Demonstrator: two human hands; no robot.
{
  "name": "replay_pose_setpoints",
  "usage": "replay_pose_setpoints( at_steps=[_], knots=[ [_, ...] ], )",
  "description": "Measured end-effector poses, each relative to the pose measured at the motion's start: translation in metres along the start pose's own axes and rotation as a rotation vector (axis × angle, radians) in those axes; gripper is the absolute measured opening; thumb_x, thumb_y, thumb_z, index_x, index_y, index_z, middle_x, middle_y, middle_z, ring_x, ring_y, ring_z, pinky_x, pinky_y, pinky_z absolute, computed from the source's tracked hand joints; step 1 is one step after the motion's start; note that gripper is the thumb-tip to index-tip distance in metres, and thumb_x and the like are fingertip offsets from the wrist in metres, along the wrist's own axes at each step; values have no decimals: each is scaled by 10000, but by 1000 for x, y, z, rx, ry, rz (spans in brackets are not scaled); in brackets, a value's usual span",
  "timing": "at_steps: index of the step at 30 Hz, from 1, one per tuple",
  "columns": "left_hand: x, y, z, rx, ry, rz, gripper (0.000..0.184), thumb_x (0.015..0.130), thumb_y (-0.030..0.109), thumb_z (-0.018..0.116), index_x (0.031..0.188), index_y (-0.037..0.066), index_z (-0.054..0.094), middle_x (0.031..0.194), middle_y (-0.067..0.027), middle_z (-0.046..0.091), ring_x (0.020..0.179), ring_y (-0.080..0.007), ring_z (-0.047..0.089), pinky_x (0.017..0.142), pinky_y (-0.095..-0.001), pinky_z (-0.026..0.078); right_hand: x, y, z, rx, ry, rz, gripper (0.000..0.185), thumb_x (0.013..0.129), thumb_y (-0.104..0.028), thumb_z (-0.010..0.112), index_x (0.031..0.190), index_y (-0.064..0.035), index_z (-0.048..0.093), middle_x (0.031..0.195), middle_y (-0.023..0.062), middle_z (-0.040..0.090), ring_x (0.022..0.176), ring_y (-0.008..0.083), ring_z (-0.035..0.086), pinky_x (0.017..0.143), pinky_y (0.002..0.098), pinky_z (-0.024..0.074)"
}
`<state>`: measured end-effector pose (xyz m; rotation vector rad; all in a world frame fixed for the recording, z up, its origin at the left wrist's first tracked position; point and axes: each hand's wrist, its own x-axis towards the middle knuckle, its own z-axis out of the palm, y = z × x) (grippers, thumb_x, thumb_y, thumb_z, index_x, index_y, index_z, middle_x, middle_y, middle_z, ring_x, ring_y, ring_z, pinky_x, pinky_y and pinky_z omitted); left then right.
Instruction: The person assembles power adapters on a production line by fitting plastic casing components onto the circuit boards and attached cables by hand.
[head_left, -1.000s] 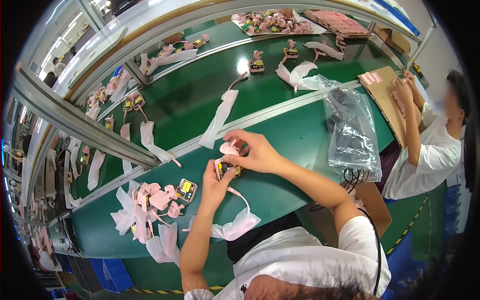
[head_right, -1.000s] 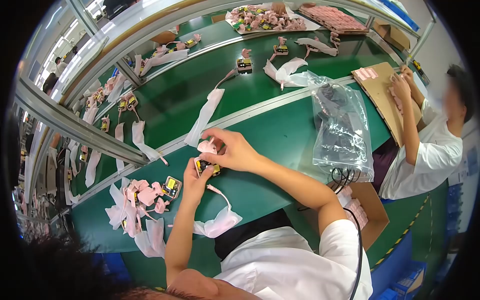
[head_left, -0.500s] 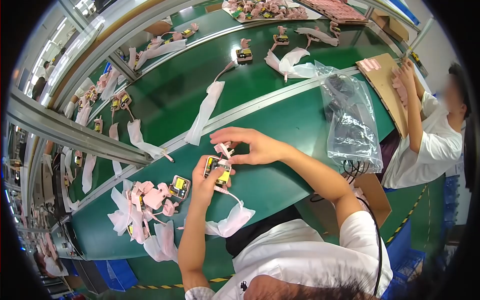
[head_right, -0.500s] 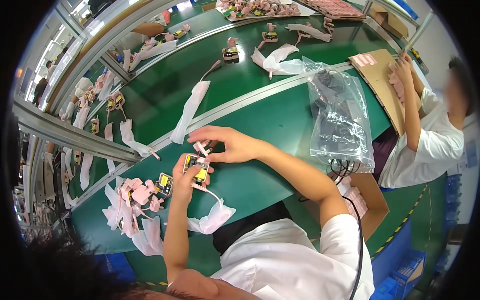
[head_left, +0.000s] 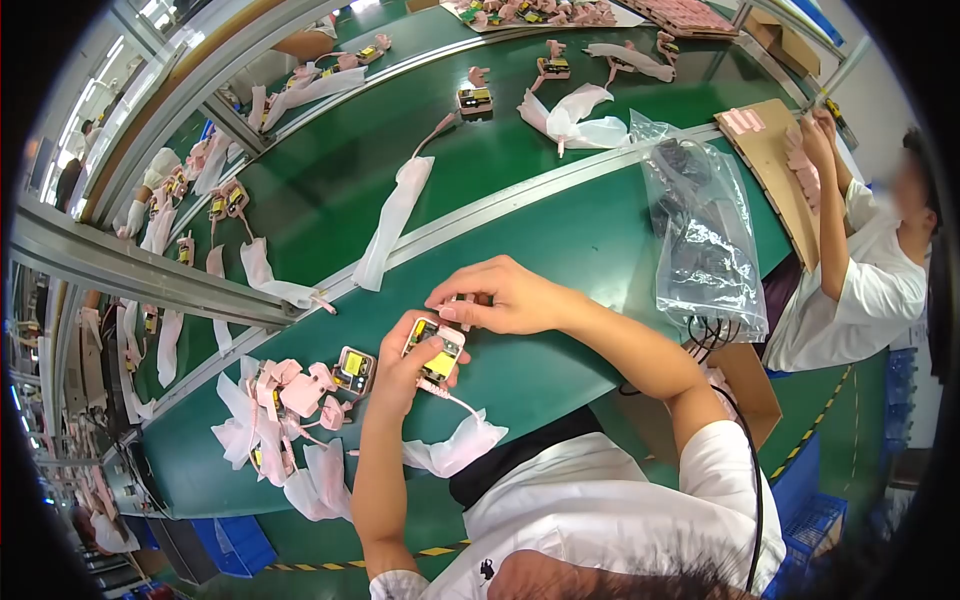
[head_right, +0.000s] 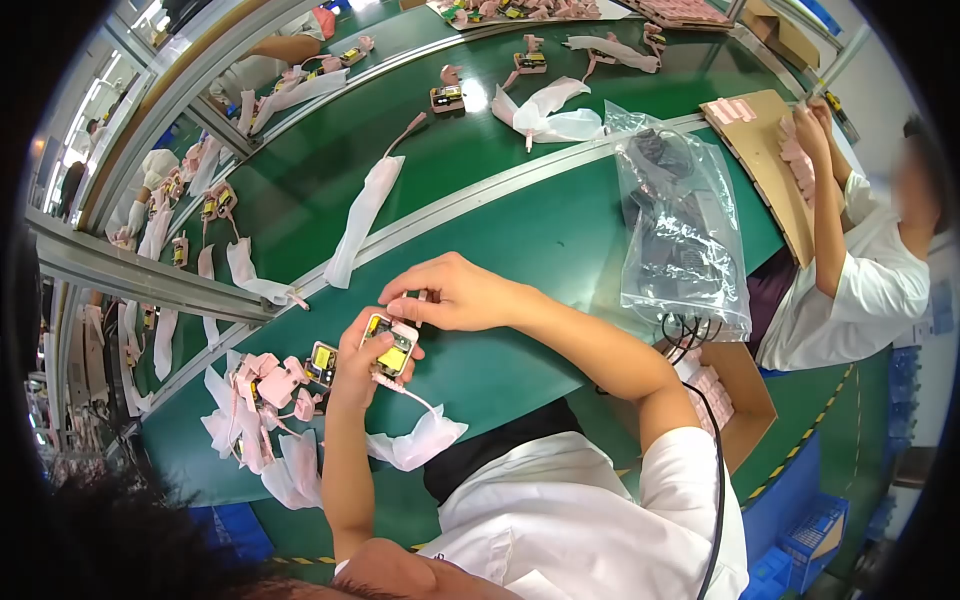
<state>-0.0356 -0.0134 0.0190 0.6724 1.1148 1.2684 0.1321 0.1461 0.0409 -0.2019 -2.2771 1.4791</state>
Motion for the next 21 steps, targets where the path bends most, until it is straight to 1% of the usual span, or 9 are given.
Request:
replay_pose_setpoints(
  at_steps=[1, 3, 4, 7, 10, 12, 15, 19, 21],
  knots=[
    [0, -1, 4, 66, 26, 36, 323, 934, 209, 613, 1173, 12, 524, 839, -240, 690, 551, -219, 658, 480, -295, 532, 0, 4, -3, 65, -55, 59, 262, 973, -225, 676, 1148, -38, 728, 958, 87, 747, 772, 151, 696, 736, 295, 563],
    [-1, 0, 5, 56, 52, 59, 269, 943, 162, 622, 1153, 17, 538, 876, -216, 706, 599, -202, 675, 509, -286, 539, 1, 15, -6, 200, -168, 176, 294, 967, -213, 699, 1206, -42, 713, 1007, 78, 750, 829, 124, 693, 779, 283, 553],
    [-1, 0, 4, 68, 70, 64, 254, 947, 145, 626, 1151, 17, 545, 895, -201, 713, 619, -192, 680, 518, -277, 537, 0, 14, -9, 286, -203, 203, 346, 947, -188, 734, 1256, -39, 694, 1062, 76, 750, 882, 118, 697, 843, 283, 552],
    [0, -3, 0, 134, 110, 107, 237, 961, 142, 626, 1150, 22, 550, 914, -176, 720, 629, -176, 682, 525, -266, 534, -1, 18, -6, 390, -221, 163, 364, 910, -161, 767, 1248, -43, 697, 1011, 68, 759, 877, 127, 712, 810, 276, 555],
    [-1, -4, 0, 163, 152, 129, 237, 967, 156, 615, 1151, 26, 541, 877, -166, 706, 617, -183, 680, 522, -271, 534, 0, 19, 1, 239, -130, 35, 399, 889, -136, 793, 1262, -36, 693, 1023, 61, 757, 891, 108, 693, 826, 268, 544],
    [-1, -2, 0, 121, 150, 111, 234, 969, 147, 620, 1152, 27, 536, 873, -138, 699, 633, -173, 682, 540, -271, 544, 1, 22, 3, 311, -84, 105, 402, 898, -156, 791, 1268, -33, 692, 1027, 48, 755, 895, 93, 676, 825, 260, 533],
    [1, -15, 7, 244, 184, 264, 211, 954, 122, 664, 1115, 31, 562, 880, -107, 711, 640, -160, 675, 553, -256, 548, 2, 23, 1, 382, -72, 158, 395, 902, -184, 794, 1253, -30, 699, 969, 37, 741, 882, 74, 646, 822, 251, 513],
    [-4, -7, 15, 736, 206, 372, 249, 923, 136, 709, 1092, 16, 570, 810, -101, 703, 683, -168, 688, 589, -308, 522, 1, 34, 5, 425, -92, 158, 382, 908, -187, 788, 1238, -16, 699, 924, 36, 725, 873, 75, 645, 821, 249, 512],
    [-4, -9, 16, 727, 220, 364, 258, 920, 141, 714, 1090, 13, 569, 808, -105, 702, 689, -163, 688, 594, -325, 513, 2, 38, 9, 453, -84, 175, 381, 912, -186, 786, 1234, -6, 695, 926, 36, 724, 873, 74, 646, 824, 248, 514]
  ],
)
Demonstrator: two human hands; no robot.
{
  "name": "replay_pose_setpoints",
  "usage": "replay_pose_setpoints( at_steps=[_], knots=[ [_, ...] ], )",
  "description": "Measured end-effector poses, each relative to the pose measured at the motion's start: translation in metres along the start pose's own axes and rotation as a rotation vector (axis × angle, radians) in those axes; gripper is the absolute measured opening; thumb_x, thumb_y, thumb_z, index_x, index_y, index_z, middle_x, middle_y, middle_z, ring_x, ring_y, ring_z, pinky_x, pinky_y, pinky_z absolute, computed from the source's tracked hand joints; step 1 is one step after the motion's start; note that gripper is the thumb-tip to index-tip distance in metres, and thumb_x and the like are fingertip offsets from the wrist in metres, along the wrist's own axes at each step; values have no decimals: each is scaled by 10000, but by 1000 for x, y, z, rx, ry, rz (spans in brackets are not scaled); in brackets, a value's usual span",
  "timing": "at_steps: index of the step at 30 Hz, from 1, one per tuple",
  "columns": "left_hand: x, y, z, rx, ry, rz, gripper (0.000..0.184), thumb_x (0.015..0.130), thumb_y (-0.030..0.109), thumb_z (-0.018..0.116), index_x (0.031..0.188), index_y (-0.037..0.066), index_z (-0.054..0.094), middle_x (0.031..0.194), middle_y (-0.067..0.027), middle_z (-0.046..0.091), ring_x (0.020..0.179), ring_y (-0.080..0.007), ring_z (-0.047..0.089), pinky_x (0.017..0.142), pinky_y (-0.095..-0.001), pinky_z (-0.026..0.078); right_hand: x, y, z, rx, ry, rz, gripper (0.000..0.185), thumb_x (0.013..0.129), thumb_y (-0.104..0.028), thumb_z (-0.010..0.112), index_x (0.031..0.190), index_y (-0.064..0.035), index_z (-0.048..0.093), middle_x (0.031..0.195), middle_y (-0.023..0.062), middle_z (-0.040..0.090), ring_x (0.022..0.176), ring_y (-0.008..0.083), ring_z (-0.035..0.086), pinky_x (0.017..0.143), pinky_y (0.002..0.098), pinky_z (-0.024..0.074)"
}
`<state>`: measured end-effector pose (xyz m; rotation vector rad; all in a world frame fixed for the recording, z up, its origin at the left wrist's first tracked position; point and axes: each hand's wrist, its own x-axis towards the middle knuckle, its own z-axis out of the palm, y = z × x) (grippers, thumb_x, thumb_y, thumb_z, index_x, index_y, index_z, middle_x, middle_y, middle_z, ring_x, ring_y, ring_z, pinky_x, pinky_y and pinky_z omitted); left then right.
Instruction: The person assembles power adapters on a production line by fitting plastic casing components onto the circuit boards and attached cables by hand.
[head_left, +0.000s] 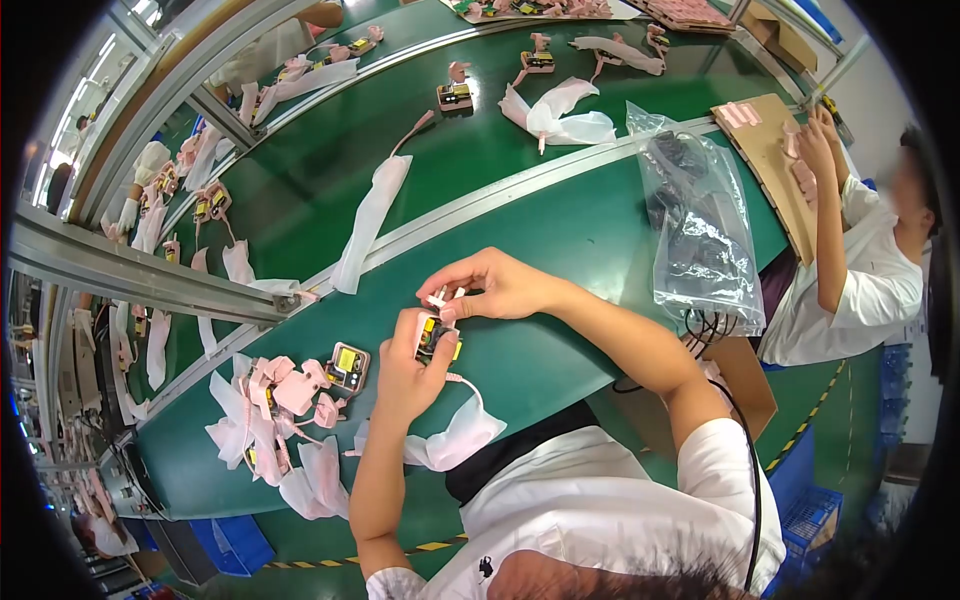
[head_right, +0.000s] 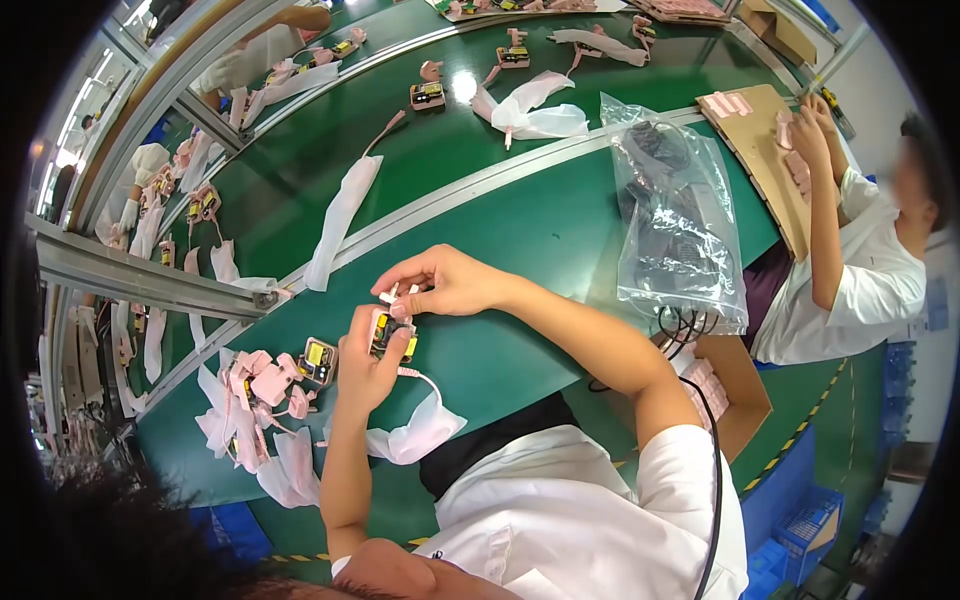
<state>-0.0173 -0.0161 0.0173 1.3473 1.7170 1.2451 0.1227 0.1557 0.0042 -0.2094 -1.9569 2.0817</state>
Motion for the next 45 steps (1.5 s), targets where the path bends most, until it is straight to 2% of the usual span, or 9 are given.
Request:
replay_pose_setpoints(
  at_steps=[11, 17, 20, 32, 35, 38, 41, 44, 45],
  knots=[
    [2, -13, 9, -350, 88, -190, 232, 971, 185, 684, 1076, 12, 572, 846, -65, 692, 696, -107, 657, 604, -267, 551, -3, -13, -8, -67, -35, 63, 406, 881, -191, 819, 1213, 9, 699, 923, 35, 735, 845, 80, 659, 795, 242, 517],
    [1, -22, 10, -329, 88, -128, 208, 970, 156, 677, 1068, 7, 569, 865, -71, 684, 697, -104, 653, 596, -273, 560, -4, -9, -7, -163, -58, 10, 404, 857, -225, 839, 1190, -28, 722, 884, 22, 731, 755, 77, 608, 706, 245, 492],
    [2, -23, 12, -359, 96, -154, 186, 963, 128, 669, 1059, 5, 568, 860, -67, 677, 693, -100, 647, 595, -275, 561, -5, -15, -8, -238, -79, 68, 383, 856, -161, 829, 1208, -55, 721, 962, 49, 758, 832, 116, 669, 768, 267, 529],
    [2, -13, 7, -340, 70, -244, 150, 941, 87, 658, 967, -3, 541, 822, -70, 665, 678, -98, 644, 577, -276, 563, -6, -17, -4, -295, -87, 13, 405, 830, -194, 851, 1202, -86, 735, 1007, 39, 763, 880, 133, 677, 814, 291, 537],
    [0, -13, 7, -421, 61, -229, 163, 921, 89, 671, 940, 4, 533, 788, -68, 664, 668, -103, 650, 566, -273, 539, -4, -15, -5, -217, -119, 69, 437, 818, -213, 863, 1217, -91, 733, 1029, 35, 764, 895, 128, 674, 828, 290, 534],
    [-3, -29, 9, -223, 101, -85, 184, 896, 99, 691, 933, 13, 533, 744, -60, 657, 650, -106, 651, 559, -270, 506, -4, -14, -8, -216, -138, 46, 463, 810, -218, 868, 1232, -88, 728, 1046, 41, 763, 916, 118, 668, 839, 285, 529],
    [-3, -22, 7, -133, 120, -49, 209, 869, 93, 715, 942, 21, 533, 709, -51, 643, 629, -95, 625, 560, -262, 477, -4, -12, -6, -213, -110, -14, 373, 828, -187, 849, 1173, -81, 752, 984, 19, 754, 818, 88, 632, 729, 251, 491],
    [-4, -17, 6, -158, 83, -28, 244, 850, 74, 734, 972, 21, 529, 738, -52, 658, 642, -91, 618, 581, -261, 483, -2, -6, -12, -181, -204, 75, 569, 825, -200, 862, 1335, -67, 648, 1129, 63, 735, 974, 136, 673, 881, 292, 528],
    [-2, -19, 7, -191, 87, -9, 250, 847, 62, 737, 983, 22, 531, 756, -49, 666, 657, -91, 625, 586, -263, 485, -2, -5, -12, -60, -172, 78, 608, 846, -204, 847, 1377, -60, 589, 1132, 76, 728, 969, 130, 671, 872, 290, 529]
  ],
)
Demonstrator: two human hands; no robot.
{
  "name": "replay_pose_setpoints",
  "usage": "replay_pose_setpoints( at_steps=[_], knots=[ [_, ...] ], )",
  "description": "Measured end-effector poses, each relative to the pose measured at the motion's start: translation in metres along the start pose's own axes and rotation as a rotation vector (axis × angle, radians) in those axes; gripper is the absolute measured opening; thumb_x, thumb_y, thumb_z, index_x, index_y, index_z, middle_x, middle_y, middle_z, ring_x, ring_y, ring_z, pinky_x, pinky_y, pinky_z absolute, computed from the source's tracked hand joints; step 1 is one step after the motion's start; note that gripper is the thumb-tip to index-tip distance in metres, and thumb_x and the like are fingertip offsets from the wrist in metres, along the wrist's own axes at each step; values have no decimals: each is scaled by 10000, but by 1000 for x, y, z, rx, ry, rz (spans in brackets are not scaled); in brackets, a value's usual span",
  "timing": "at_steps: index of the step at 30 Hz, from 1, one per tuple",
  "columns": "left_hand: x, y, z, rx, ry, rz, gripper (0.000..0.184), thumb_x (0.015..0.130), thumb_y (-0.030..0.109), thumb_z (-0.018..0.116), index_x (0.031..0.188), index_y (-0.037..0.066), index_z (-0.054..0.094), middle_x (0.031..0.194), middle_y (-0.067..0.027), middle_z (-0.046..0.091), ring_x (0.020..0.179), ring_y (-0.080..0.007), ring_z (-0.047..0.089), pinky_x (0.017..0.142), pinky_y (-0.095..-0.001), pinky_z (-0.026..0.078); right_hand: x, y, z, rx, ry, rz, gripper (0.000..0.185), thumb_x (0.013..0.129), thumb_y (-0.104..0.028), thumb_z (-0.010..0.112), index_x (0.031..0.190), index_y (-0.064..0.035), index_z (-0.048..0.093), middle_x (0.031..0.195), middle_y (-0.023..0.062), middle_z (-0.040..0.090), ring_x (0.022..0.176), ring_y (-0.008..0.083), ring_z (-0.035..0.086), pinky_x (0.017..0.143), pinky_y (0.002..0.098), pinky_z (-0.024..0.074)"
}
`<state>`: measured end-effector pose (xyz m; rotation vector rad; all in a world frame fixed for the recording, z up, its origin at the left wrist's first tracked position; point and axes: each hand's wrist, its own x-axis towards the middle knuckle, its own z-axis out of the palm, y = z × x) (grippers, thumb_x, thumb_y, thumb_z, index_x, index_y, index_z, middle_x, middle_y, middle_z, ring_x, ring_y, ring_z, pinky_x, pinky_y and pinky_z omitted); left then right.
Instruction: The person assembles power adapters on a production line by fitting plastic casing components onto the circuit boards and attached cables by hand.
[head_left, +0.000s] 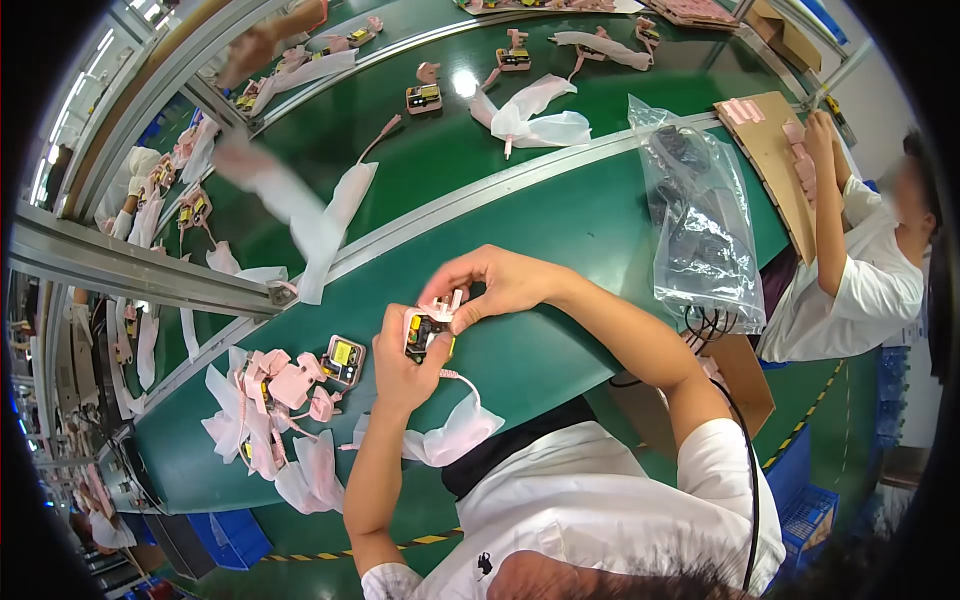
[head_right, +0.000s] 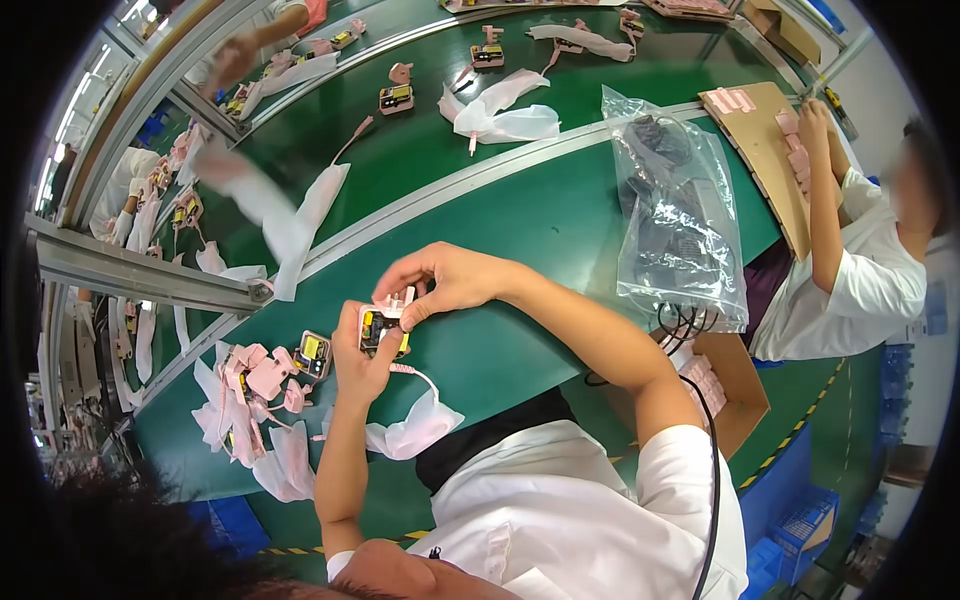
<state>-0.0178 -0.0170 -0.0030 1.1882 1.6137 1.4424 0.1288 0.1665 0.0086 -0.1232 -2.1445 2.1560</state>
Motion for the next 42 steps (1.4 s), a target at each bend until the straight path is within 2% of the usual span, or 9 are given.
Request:
replay_pose_setpoints(
  at_steps=[2, 5, 9, 14, 17, 22, 29, 34, 42],
  knots=[
    [3, -6, -2, -66, 8, 32, 266, 841, 37, 742, 1007, 24, 534, 791, -42, 682, 687, -90, 638, 598, -265, 490, 2, 3, 6, 246, 47, -14, 690, 889, -211, 815, 1463, -45, 471, 1140, 103, 714, 959, 120, 667, 853, 285, 531],
    [12, -2, -4, -63, 158, 93, 372, 889, -39, 687, 1198, 13, 487, 1159, -159, 680, 1012, -157, 669, 874, -290, 547, 13, 23, 25, 425, 33, -8, 732, 953, -269, 749, 1498, -5, 337, 1194, 131, 684, 1043, 148, 664, 929, 306, 531],
    [16, 5, -14, -358, 211, -1, 500, 882, -52, 710, 1308, 10, 455, 1343, -256, 607, 1116, -215, 655, 969, -338, 538, 12, 21, 61, 474, -237, 185, 498, 1030, -363, 616, 1326, 29, 531, 994, 65, 694, 930, 149, 677, 869, 291, 538],
    [20, -2, -28, -843, 91, -165, 496, 912, 33, 676, 1357, 11, 457, 1414, -238, 554, 1217, -290, 615, 1046, -447, 507, 7, -1, 50, -12, 251, -2, 225, 959, -223, 655, 902, -28, 751, 711, 19, 646, 673, 60, 548, 619, 253, 446],
    [17, -3, -24, -1034, 65, -254, 617, 861, 182, 698, 1399, -16, 470, 1374, -215, 577, 1236, -362, 590, 1038, -512, 496, -2, -24, 30, -194, 350, -56, 206, 930, -205, 670, 882, -21, 750, 660, 21, 624, 604, 73, 508, 554, 271, 416],
    [15, -13, -22, -1301, -410, -347, 819, 837, 510, 654, 1445, 0, 450, 1327, -284, 580, 1135, -482, 602, 956, -529, 512, -13, -36, 14, -254, 249, -171, 202, 910, -129, 670, 750, -6, 666, 545, 9, 457, 493, 64, 365, 454, 284, 276],
    [15, -20, -24, -1281, -559, -374, 668, 872, 570, 608, 1220, 10, 500, 1353, -333, 542, 1102, -536, 616, 910, -608, 537, -18, -36, 12, -204, 107, -203, 150, 856, -72, 643, 727, 1, 662, 530, 8, 474, 471, 71, 376, 441, 274, 286],
    [16, -12, -13, -940, -594, -417, 618, 782, 210, 813, 1276, 14, 496, 1170, -299, 662, 992, -362, 719, 893, -450, 594, -17, -30, 17, -131, 110, -189, 92, 855, -67, 658, 797, 1, 678, 561, 14, 547, 489, 78, 435, 461, 262, 345],
    [14, 0, -15, -552, -219, -247, 460, 877, 42, 721, 1291, -14, 530, 1138, -202, 693, 979, -256, 724, 877, -374, 594, -14, -38, 5, -392, 290, -206, 95, 887, -136, 737, 907, -46, 713, 817, 46, 658, 668, 158, 586, 596, 300, 464]
  ],
)
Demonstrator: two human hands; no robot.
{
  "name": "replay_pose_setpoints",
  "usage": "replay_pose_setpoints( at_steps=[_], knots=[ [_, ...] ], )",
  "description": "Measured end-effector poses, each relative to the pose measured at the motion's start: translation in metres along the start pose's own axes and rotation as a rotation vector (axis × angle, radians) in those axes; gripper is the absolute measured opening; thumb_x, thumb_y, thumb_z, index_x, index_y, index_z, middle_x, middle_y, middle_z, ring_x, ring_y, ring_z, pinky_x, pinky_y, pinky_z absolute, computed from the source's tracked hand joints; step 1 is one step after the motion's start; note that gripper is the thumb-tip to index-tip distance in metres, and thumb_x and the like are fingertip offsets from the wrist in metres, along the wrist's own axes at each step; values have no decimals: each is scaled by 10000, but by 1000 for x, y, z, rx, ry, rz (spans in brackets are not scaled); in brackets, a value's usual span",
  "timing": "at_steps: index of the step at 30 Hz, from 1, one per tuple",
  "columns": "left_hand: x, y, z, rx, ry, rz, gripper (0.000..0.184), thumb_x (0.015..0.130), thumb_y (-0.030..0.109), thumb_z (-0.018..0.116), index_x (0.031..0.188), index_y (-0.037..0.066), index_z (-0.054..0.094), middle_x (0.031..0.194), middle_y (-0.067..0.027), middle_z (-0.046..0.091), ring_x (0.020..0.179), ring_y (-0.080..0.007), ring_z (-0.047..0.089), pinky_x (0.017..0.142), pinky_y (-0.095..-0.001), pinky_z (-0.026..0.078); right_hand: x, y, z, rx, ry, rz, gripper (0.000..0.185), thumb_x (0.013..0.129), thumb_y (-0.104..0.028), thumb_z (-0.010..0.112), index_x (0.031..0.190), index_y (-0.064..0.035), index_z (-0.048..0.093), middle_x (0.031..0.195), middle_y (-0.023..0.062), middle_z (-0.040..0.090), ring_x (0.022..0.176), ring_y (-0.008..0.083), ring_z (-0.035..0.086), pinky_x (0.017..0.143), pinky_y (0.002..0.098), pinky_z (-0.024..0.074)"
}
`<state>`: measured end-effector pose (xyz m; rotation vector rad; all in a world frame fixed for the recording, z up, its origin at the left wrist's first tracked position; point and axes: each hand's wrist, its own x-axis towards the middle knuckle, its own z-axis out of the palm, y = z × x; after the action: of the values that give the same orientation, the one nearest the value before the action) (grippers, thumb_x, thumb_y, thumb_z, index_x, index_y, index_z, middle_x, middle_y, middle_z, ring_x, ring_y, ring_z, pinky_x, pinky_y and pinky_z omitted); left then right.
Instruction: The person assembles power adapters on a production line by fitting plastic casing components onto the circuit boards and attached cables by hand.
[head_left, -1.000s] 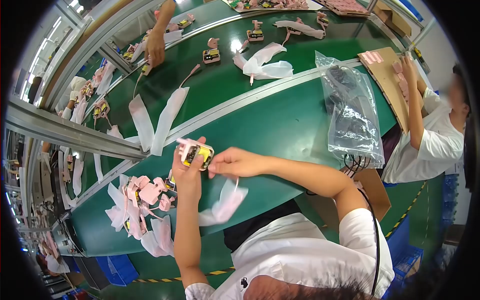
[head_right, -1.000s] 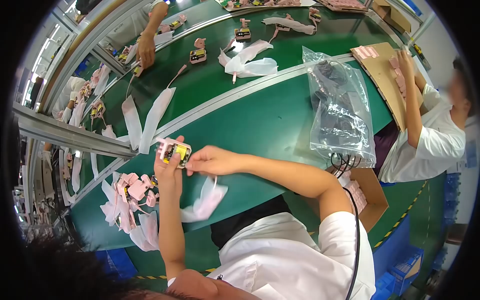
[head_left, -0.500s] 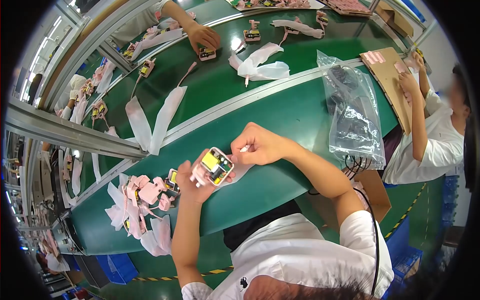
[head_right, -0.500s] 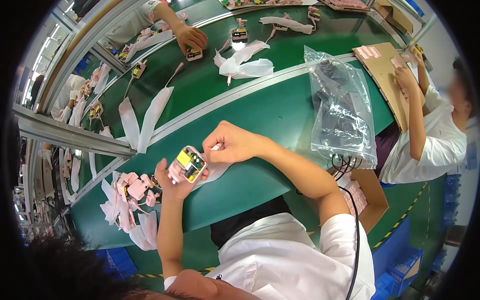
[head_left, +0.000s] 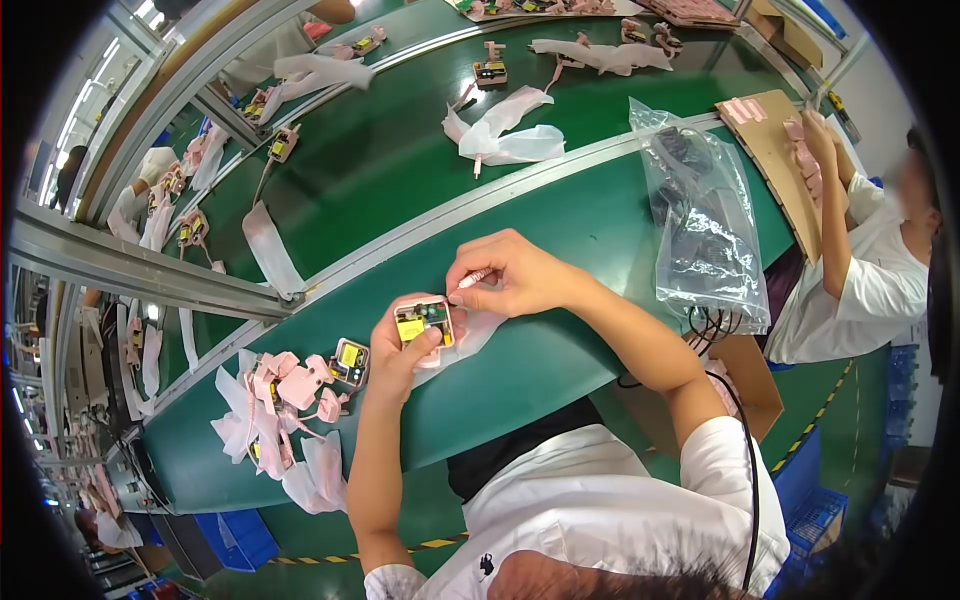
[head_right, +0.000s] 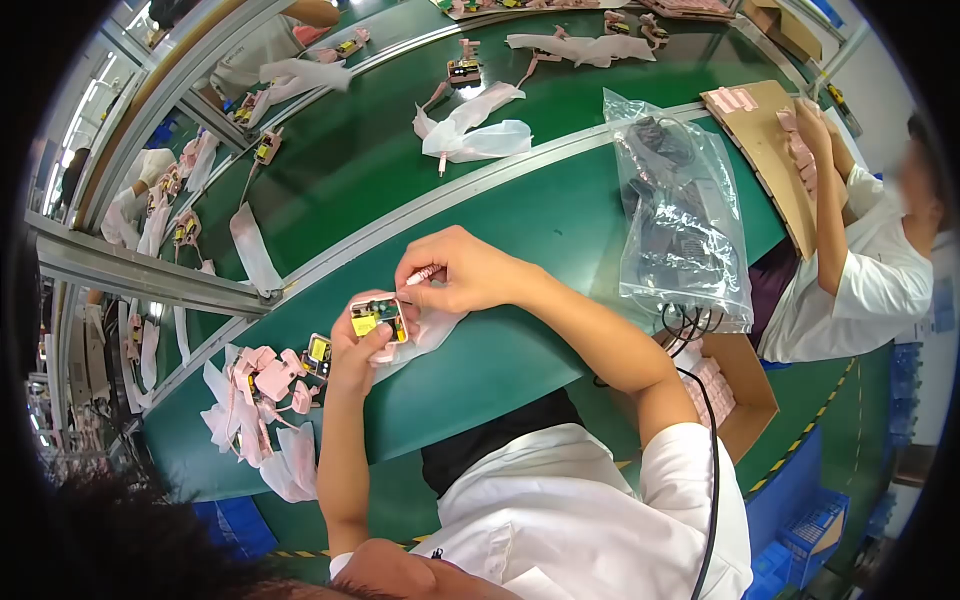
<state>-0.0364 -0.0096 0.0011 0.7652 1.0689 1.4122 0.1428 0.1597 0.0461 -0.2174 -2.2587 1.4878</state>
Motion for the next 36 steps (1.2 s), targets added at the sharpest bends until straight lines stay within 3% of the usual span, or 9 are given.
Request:
replay_pose_setpoints(
  at_steps=[1, 2, 4, 6, 12, 18, 23, 28, 36],
  knots=[
    [0, 0, -2, 89, 61, 39, 445, 882, 16, 709, 1289, -18, 534, 1137, -182, 695, 986, -240, 723, 878, -365, 593, 0, 0, 3, -57, 3, -54, 94, 881, -133, 737, 908, -48, 711, 812, 51, 653, 667, 181, 596, 600, 313, 474],
    [-2, -2, 1, 108, 82, 109, 403, 893, -12, 693, 1267, -13, 545, 1120, -117, 695, 936, -164, 703, 838, -312, 579, -1, 0, 9, -112, 4, -109, 93, 876, -131, 738, 909, -50, 709, 806, 55, 648, 666, 204, 605, 604, 326, 484],
    [-3, -5, 3, 261, 128, 153, 387, 897, 7, 703, 1253, -4, 551, 1120, -103, 690, 897, -136, 681, 806, -290, 563, -3, 5, 21, -275, -10, -237, 106, 875, -136, 727, 938, -60, 687, 824, 64, 624, 725, 264, 633, 624, 373, 515],
    [-4, -9, 4, 448, 191, 195, 366, 901, 44, 722, 1227, 8, 558, 1062, -74, 698, 832, -95, 643, 744, -268, 538, -4, 5, 26, -450, -21, -269, 118, 887, -146, 718, 958, -64, 673, 837, 59, 613, 761, 258, 635, 631, 379, 521],
    [-5, 0, 13, 739, 281, 212, 353, 903, 65, 726, 1208, 2, 561, 931, -58, 711, 816, -85, 646, 729, -262, 538, -4, 9, 34, -522, -14, -223, 161, 913, -170, 704, 1028, -64, 666, 882, 67, 621, 801, 272, 648, 665, 393, 543],
    [-1, 2, -1, 375, 322, 151, 311, 907, 36, 709, 1176, -17, 561, 1019, -87, 699, 911, -112, 669, 770, -244, 536, 0, 5, 18, -194, 7, -42, 186, 922, -115, 691, 1086, -28, 685, 957, 125, 690, 849, 324, 693, 760, 396, 564],
    [-3, -3, -8, 447, 285, 101, 300, 884, 21, 712, 1153, -1, 581, 1024, -70, 688, 880, -106, 648, 752, -253, 530, 0, 15, 28, -174, -23, -236, 139, 937, -103, 662, 1045, -22, 697, 973, 127, 685, 868, 332, 675, 774, 411, 558],
    [-3, 0, 1, 679, 203, 155, 298, 867, 74, 748, 1124, 24, 606, 855, -33, 695, 740, -98, 632, 657, -269, 514, 0, 16, 36, -248, 4, -265, 143, 908, -85, 666, 1037, -30, 694, 1008, 101, 682, 954, 301, 655, 837, 399, 547],
    [-2, 13, 2, 247, 101, -150, 192, 901, 31, 683, 1064, -19, 596, 894, -119, 728, 749, -136, 695, 668, -252, 558, 1, 14, 31, -412, 16, -455, 316, 745, 4, 702, 1056, -52, 704, 1077, 61, 686, 966, 275, 627, 825, 367, 549]
  ],
)
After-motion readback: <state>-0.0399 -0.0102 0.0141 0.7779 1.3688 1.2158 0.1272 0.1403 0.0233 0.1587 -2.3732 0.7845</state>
